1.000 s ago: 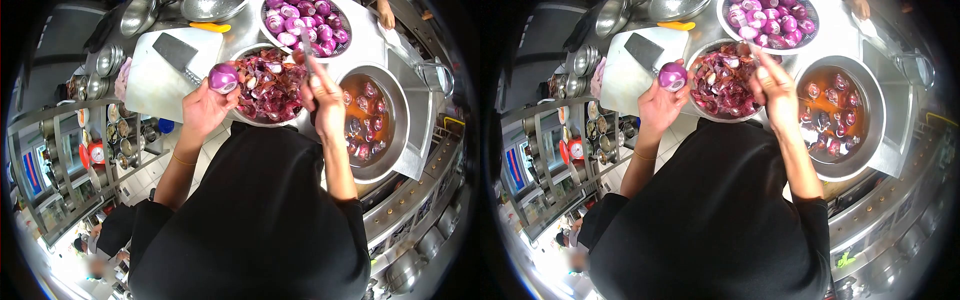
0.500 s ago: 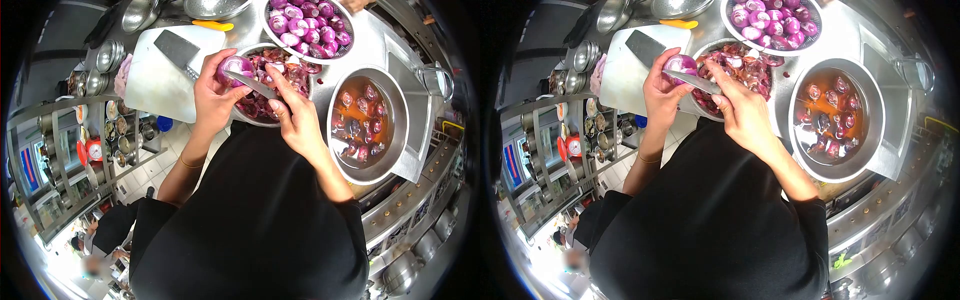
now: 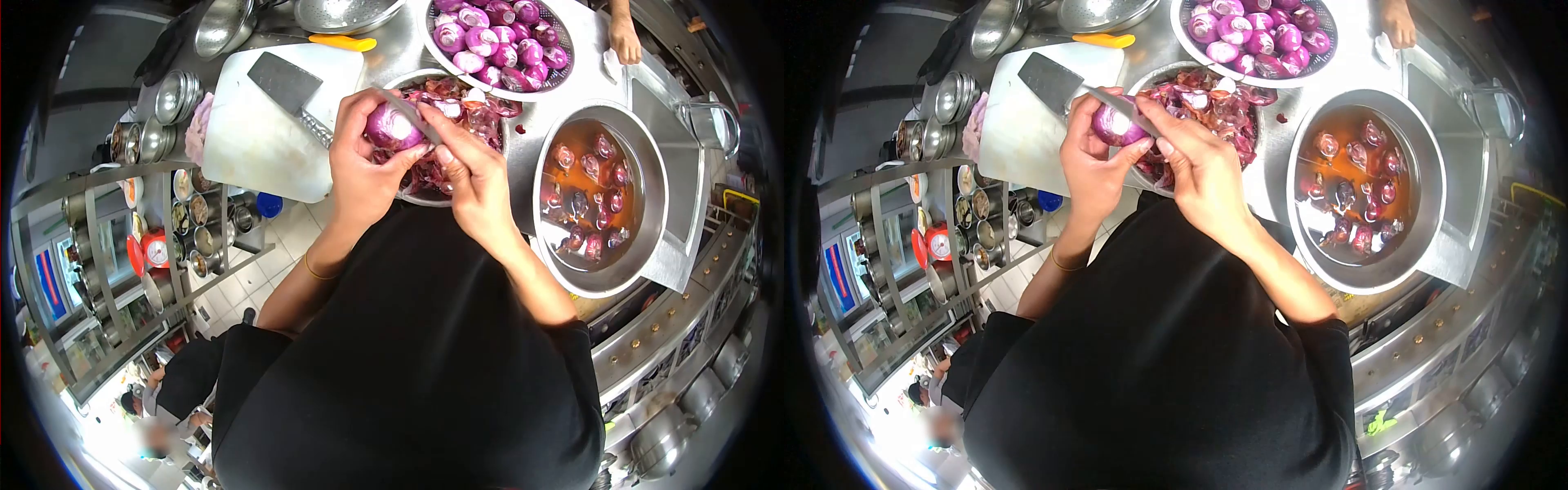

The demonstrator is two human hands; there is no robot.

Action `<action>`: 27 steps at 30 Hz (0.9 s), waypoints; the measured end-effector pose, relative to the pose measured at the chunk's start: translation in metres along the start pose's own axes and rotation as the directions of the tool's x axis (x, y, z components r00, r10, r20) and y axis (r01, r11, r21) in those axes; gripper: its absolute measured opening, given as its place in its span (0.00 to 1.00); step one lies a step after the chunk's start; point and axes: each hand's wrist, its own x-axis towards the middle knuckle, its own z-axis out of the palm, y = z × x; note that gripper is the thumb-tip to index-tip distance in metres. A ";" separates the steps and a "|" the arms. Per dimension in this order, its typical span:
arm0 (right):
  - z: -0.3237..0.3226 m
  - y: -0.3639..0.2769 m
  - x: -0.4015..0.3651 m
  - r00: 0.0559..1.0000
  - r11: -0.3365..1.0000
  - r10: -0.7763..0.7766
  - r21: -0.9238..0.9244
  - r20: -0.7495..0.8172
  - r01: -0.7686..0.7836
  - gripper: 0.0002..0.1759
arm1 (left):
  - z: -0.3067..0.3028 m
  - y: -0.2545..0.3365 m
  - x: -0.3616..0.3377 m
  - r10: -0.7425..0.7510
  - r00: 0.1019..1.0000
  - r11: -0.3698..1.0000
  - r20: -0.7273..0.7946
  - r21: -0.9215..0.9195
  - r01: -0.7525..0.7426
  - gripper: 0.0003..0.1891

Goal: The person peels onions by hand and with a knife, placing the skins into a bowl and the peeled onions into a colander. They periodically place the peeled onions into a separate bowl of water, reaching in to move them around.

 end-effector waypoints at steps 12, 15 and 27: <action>-0.033 0.006 -0.001 0.926 0.782 0.377 0.543 -0.022 -0.306 0.21 | -0.028 -0.009 0.000 -0.237 0.918 0.650 0.317 -0.651 0.392 0.32; -0.028 0.008 0.000 0.918 0.877 0.395 0.278 0.050 -0.392 0.24 | -0.034 -0.021 0.001 -0.255 0.904 0.505 0.343 -0.750 0.427 0.31; -0.002 -0.025 0.007 0.987 0.993 0.114 -0.047 0.115 -0.109 0.27 | -0.035 0.000 0.014 -0.358 0.854 0.500 0.377 -0.696 0.516 0.30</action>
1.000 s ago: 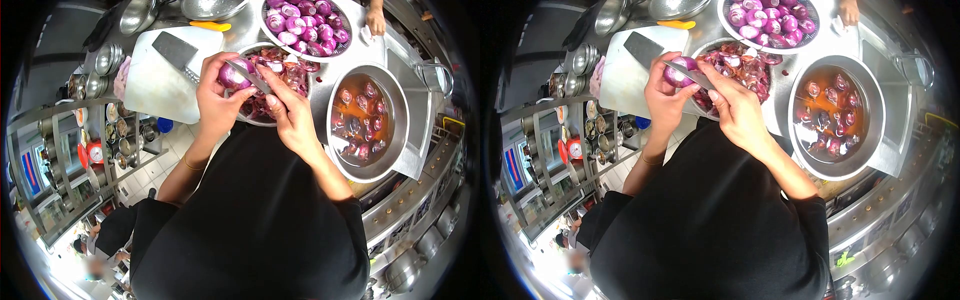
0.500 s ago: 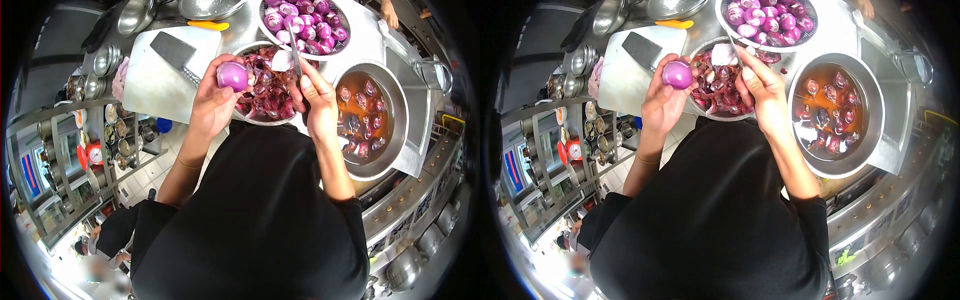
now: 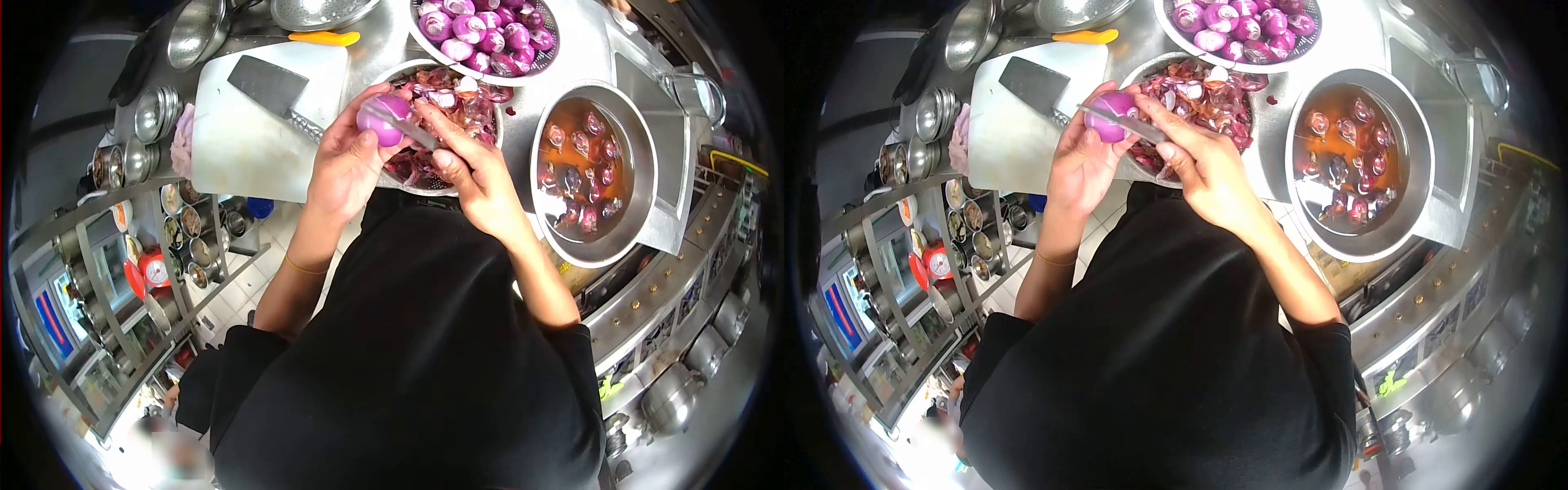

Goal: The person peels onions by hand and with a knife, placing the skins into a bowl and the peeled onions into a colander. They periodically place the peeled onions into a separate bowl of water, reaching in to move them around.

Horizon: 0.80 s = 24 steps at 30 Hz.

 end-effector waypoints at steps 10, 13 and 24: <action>0.029 0.000 0.001 0.987 0.994 0.019 -0.100 -0.159 -0.035 0.22 | -0.027 0.012 0.008 -0.013 0.984 0.974 0.176 0.225 -0.027 0.31; 0.040 0.003 0.000 0.967 0.990 0.134 0.083 -0.217 -0.118 0.22 | -0.032 0.012 0.010 0.011 0.977 0.970 0.212 0.233 -0.062 0.34; 0.040 0.006 0.008 0.977 0.970 0.181 0.183 -0.114 -0.159 0.20 | -0.048 -0.008 0.008 -0.164 0.983 0.964 0.085 -0.198 0.178 0.31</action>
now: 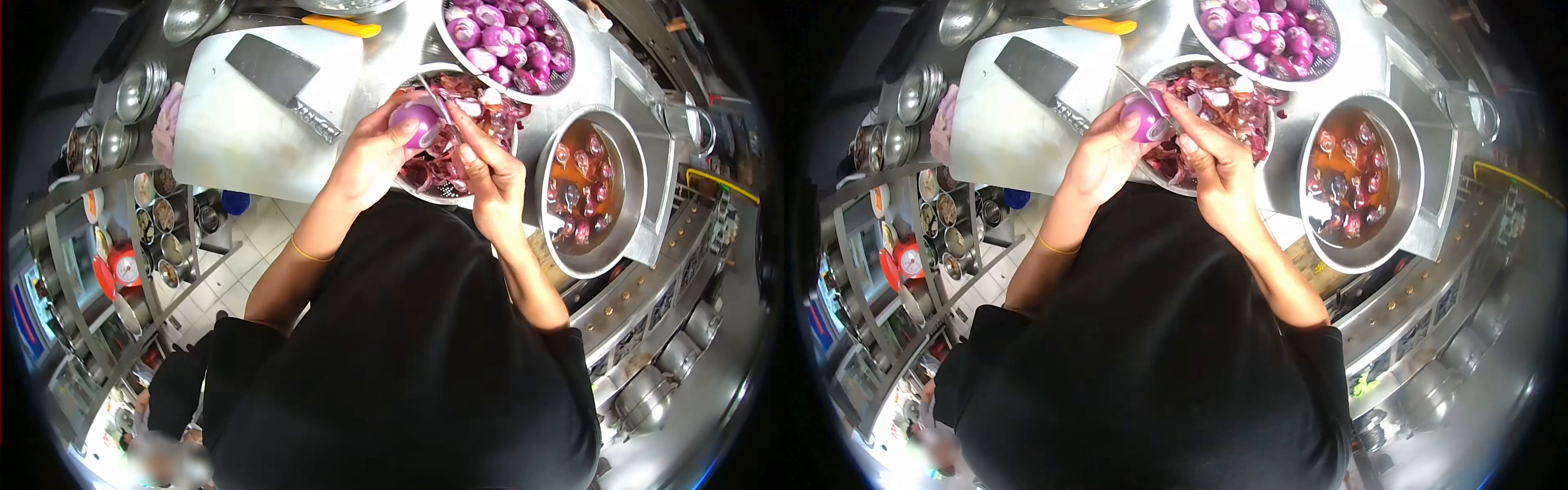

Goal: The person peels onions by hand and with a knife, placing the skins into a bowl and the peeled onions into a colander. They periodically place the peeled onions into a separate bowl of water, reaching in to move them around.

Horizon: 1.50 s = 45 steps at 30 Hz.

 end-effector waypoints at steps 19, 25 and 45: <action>-0.044 0.033 -0.019 0.932 0.934 0.349 0.113 -0.096 -0.339 0.35 | -0.017 0.014 -0.002 0.111 0.992 0.976 -0.062 0.193 -0.097 0.22; -0.070 0.009 -0.058 0.893 0.957 0.289 0.120 -0.344 -0.263 0.31 | 0.015 0.017 0.095 0.126 0.977 0.463 0.170 0.861 -0.209 0.12; -0.291 0.022 -0.260 0.651 0.962 0.243 0.266 -0.719 -0.066 0.25 | 0.069 -0.118 0.394 -0.066 0.885 -0.708 0.461 0.603 -0.367 0.13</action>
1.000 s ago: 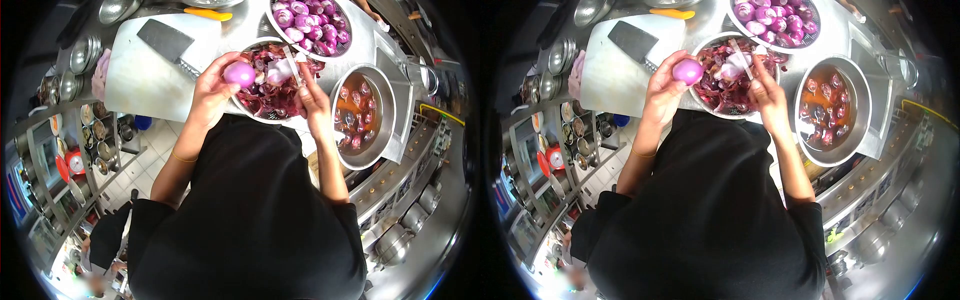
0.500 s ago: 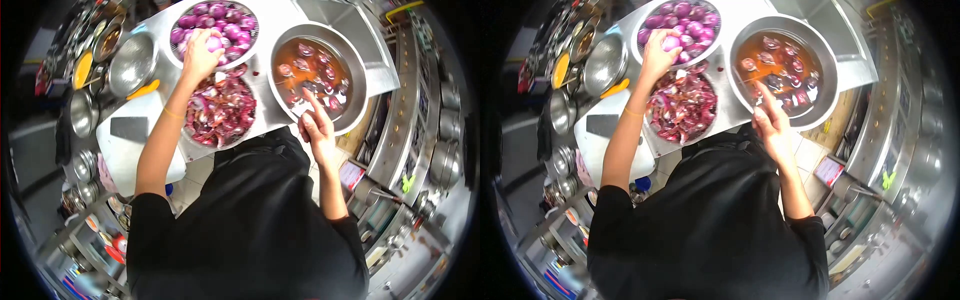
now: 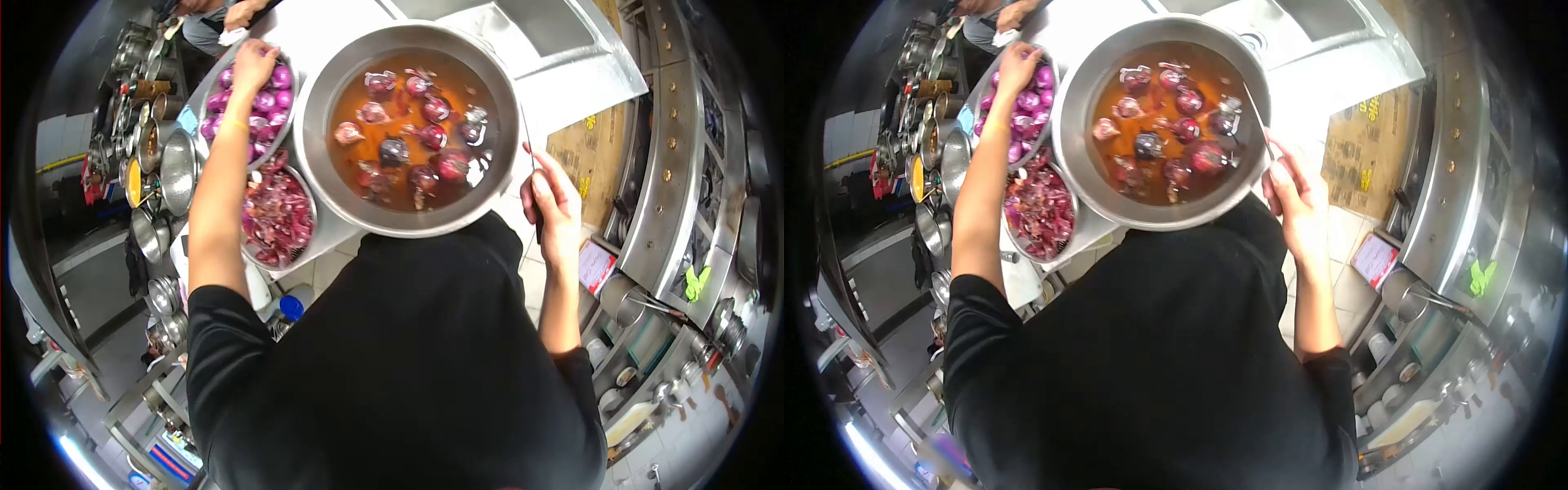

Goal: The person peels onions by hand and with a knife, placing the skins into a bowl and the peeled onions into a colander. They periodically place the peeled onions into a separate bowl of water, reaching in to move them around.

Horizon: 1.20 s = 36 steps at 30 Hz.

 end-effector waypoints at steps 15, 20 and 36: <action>-0.070 -0.024 0.083 0.966 0.997 -0.052 -0.042 0.252 0.065 0.23 | 0.034 0.322 -0.114 0.065 0.902 0.995 0.428 0.042 -0.092 0.27; -0.083 -0.025 0.082 0.962 0.999 -0.041 0.029 0.271 0.034 0.20 | 0.016 0.326 -0.100 -0.017 0.920 0.999 0.391 -0.036 0.034 0.25; -0.058 -0.026 0.093 0.940 1.000 -0.004 0.021 0.341 -0.003 0.20 | -0.146 0.308 -0.098 0.274 0.922 0.569 0.274 -0.819 0.075 0.20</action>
